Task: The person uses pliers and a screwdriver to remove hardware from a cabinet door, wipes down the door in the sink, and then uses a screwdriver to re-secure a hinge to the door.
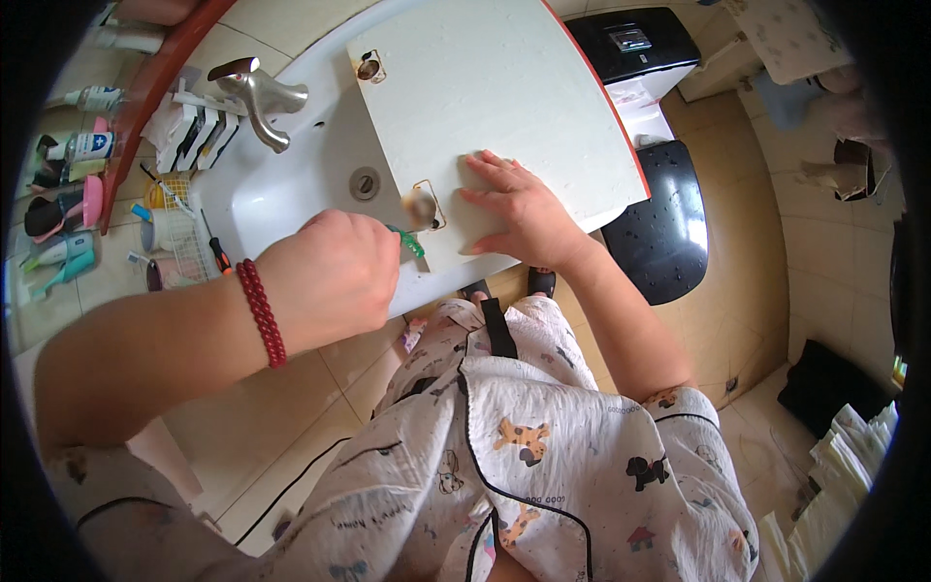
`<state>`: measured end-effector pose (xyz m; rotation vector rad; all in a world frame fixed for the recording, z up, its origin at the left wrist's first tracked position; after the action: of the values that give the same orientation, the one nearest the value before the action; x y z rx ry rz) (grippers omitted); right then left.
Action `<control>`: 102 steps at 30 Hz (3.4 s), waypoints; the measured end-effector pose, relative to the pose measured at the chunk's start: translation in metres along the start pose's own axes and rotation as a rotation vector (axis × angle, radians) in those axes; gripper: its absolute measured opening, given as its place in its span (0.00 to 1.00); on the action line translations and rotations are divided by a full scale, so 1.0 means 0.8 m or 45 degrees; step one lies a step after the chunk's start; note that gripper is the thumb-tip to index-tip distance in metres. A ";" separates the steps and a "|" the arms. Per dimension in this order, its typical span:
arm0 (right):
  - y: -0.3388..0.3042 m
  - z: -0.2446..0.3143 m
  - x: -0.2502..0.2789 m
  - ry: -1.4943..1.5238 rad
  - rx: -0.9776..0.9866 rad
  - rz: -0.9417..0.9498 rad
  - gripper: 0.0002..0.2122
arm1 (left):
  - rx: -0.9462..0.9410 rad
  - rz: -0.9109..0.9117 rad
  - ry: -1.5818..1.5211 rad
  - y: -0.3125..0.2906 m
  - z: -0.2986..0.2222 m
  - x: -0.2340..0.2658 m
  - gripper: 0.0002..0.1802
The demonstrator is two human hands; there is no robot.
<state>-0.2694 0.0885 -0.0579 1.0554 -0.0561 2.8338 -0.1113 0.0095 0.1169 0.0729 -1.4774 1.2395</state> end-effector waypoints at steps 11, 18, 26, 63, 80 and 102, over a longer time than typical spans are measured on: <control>-0.004 -0.007 -0.011 0.033 0.030 -0.080 0.28 | 0.407 0.284 -0.636 0.016 0.027 0.015 0.20; -0.007 -0.009 -0.014 0.014 0.063 -0.083 0.27 | 0.975 0.199 -1.299 0.019 0.031 0.007 0.11; -0.005 -0.010 -0.007 0.018 0.058 -0.076 0.26 | 1.835 0.588 -2.443 0.002 0.060 -0.011 0.12; -0.011 -0.005 -0.011 0.068 0.026 -0.020 0.26 | 1.999 0.253 -2.327 0.002 0.057 -0.006 0.12; -0.007 -0.009 -0.007 0.077 0.041 -0.083 0.24 | 0.099 0.124 -0.278 -0.005 0.046 0.011 0.16; -0.008 -0.016 -0.013 0.116 0.066 -0.158 0.22 | 0.183 0.396 -0.316 0.003 0.039 0.029 0.17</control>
<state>-0.2688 0.0950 -0.0742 0.9039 0.0889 2.7803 -0.1423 0.0018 0.1395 0.0979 -1.6542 1.6353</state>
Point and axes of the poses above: each hand's wrist, its own y-axis towards the middle knuckle, its own x-axis out of the back of the hand, z = x × y, the point moved 2 cm from there along y, towards the middle knuckle, and after that the axes turned 14 degrees about -x, right-handed, at the moved point
